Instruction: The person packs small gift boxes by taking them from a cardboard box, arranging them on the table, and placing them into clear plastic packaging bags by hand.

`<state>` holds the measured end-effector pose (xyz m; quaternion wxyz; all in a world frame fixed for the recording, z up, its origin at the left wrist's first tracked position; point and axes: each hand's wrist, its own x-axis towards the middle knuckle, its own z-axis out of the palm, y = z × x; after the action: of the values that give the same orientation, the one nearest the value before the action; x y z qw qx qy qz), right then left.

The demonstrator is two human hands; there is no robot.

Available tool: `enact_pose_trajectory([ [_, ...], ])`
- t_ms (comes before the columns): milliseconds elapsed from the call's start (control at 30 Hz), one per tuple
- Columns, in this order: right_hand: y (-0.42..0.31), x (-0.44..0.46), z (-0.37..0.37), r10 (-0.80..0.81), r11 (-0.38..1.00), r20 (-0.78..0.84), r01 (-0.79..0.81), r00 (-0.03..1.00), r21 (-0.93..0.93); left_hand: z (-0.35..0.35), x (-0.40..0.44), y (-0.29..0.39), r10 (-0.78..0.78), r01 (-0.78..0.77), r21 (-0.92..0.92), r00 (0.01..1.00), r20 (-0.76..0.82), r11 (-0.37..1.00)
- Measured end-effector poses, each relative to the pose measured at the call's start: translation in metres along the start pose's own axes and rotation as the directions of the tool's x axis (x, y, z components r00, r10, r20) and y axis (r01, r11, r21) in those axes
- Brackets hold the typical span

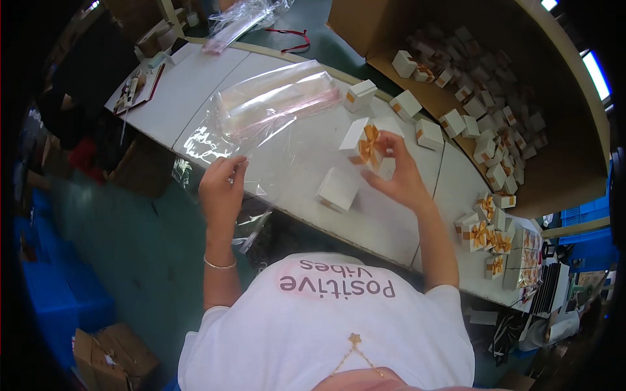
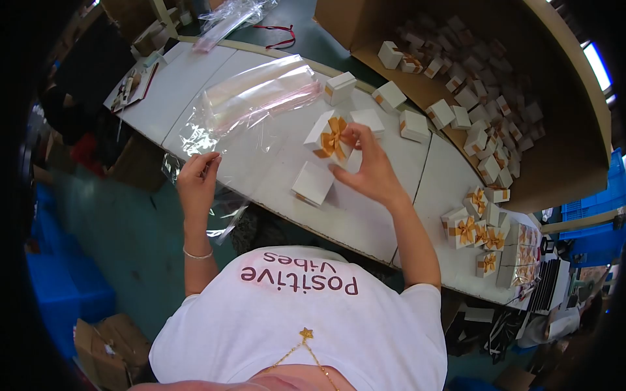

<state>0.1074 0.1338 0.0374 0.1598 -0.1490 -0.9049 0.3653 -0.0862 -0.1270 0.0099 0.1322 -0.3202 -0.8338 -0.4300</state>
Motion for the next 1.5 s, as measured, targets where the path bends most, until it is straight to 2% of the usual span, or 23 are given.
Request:
enact_pose_trajectory([
  [33, -0.001, -0.013, 0.012, -0.105, 0.990, -0.143, 0.116, 0.984, 0.076, 0.002, 0.001, 0.001, -0.002, 0.002, 0.003, 1.000, -0.001, 1.000],
  [100, -0.007, -0.035, 0.042, -0.124, 0.991, -0.040, 0.121, 0.992, -0.058, 0.005, 0.004, 0.003, 0.035, -0.035, 0.005, 0.999, -0.012, 0.999],
  [200, 0.000, -0.045, 0.072, -0.025, 0.997, -0.046, 0.022, 0.999, -0.073, 0.009, 0.006, 0.005, 0.036, -0.036, 0.039, 0.999, 0.004, 0.999],
  [400, -0.009, -0.047, 0.062, -0.033, 0.999, -0.016, 0.032, 0.999, -0.038, 0.017, 0.006, 0.009, 0.091, -0.092, 0.046, 0.996, 0.003, 0.995],
  [600, -0.012, -0.052, 0.061, 0.098, 0.995, -0.085, -0.101, 0.992, -0.025, 0.016, 0.003, 0.014, 0.061, -0.063, 0.060, 0.998, 0.036, 0.996],
  [733, 0.003, -0.050, 0.073, 0.051, 0.995, -0.119, -0.060, 0.992, -0.074, 0.021, 0.007, 0.018, 0.072, -0.072, 0.028, 0.997, 0.029, 0.997],
  [833, 0.002, -0.053, 0.064, 0.209, 0.978, -0.071, -0.208, 0.975, 0.021, 0.026, 0.009, 0.028, 0.109, -0.108, -0.024, 0.994, 0.019, 0.994],
  [867, 0.008, -0.057, 0.060, 0.265, 0.952, -0.091, -0.245, 0.960, 0.185, 0.029, 0.011, 0.033, 0.173, -0.172, -0.039, 0.985, 0.014, 0.984],
  [933, 0.022, -0.064, 0.046, 0.281, 0.777, -0.061, -0.190, 0.958, 0.600, 0.037, 0.011, 0.046, 0.236, -0.236, -0.056, 0.972, 0.007, 0.970],
  [967, 0.021, -0.065, 0.038, 0.281, 0.778, -0.065, -0.188, 0.957, 0.599, 0.044, 0.010, 0.056, 0.277, -0.272, -0.101, 0.960, 0.032, 0.957],
  [1033, 0.010, -0.069, 0.022, 0.166, 0.180, 0.183, -0.213, 0.969, 0.960, 0.054, 0.005, 0.079, 0.350, -0.327, -0.196, 0.932, 0.096, 0.924],
  [1067, 0.010, -0.070, 0.024, 0.138, 0.218, 0.179, -0.206, 0.974, 0.954, 0.057, 0.003, 0.092, 0.378, -0.345, -0.235, 0.919, 0.113, 0.909],
  [1100, 0.015, -0.068, 0.026, 0.118, 0.490, 0.130, -0.171, 0.985, 0.855, 0.060, 0.001, 0.104, 0.408, -0.363, -0.275, 0.904, 0.127, 0.890],
  [1167, 0.005, -0.063, 0.027, 0.245, 0.845, -0.026, -0.200, 0.969, 0.496, 0.065, 0.000, 0.120, 0.438, -0.384, -0.299, 0.889, 0.134, 0.873],
  [1200, 0.004, -0.059, 0.029, 0.245, 0.847, -0.034, -0.197, 0.969, 0.493, 0.068, -0.001, 0.127, 0.461, -0.400, -0.317, 0.876, 0.145, 0.860],
  [1233, 0.004, -0.056, 0.031, 0.203, 0.975, -0.306, -0.161, 0.930, 0.156, 0.072, -0.001, 0.133, 0.466, -0.404, -0.322, 0.873, 0.144, 0.856],
  [1267, 0.005, -0.055, 0.032, 0.060, 0.960, -0.528, -0.195, 0.847, -0.203, 0.078, 0.001, 0.138, 0.513, -0.456, -0.314, 0.848, 0.129, 0.833],
  [1300, 0.004, -0.056, 0.029, 0.060, 0.959, -0.533, -0.197, 0.844, -0.205, 0.083, 0.002, 0.143, 0.559, -0.508, -0.303, 0.821, 0.112, 0.806],
  [1367, -0.003, -0.057, 0.019, 0.212, 0.976, -0.296, -0.186, 0.931, 0.113, 0.097, 0.004, 0.149, 0.573, -0.518, -0.303, 0.810, 0.125, 0.800],
  [1400, -0.015, -0.053, 0.008, 0.349, 0.922, -0.121, -0.317, 0.929, 0.223, 0.101, 0.005, 0.154, 0.582, -0.528, -0.309, 0.805, 0.115, 0.791],
  [1433, -0.004, -0.051, 0.012, 0.350, 0.922, -0.127, -0.317, 0.928, 0.222, 0.104, 0.006, 0.157, 0.592, -0.537, -0.316, 0.799, 0.105, 0.782],
  [1467, 0.016, -0.050, 0.021, 0.163, 0.984, -0.296, -0.178, 0.941, -0.024, 0.105, 0.007, 0.158, 0.597, -0.542, -0.320, 0.796, 0.103, 0.777],
  [1500, 0.020, -0.048, 0.024, -0.059, 0.955, -0.405, -0.066, 0.912, -0.288, 0.106, 0.008, 0.159, 0.611, -0.556, -0.306, 0.782, 0.124, 0.773],
])
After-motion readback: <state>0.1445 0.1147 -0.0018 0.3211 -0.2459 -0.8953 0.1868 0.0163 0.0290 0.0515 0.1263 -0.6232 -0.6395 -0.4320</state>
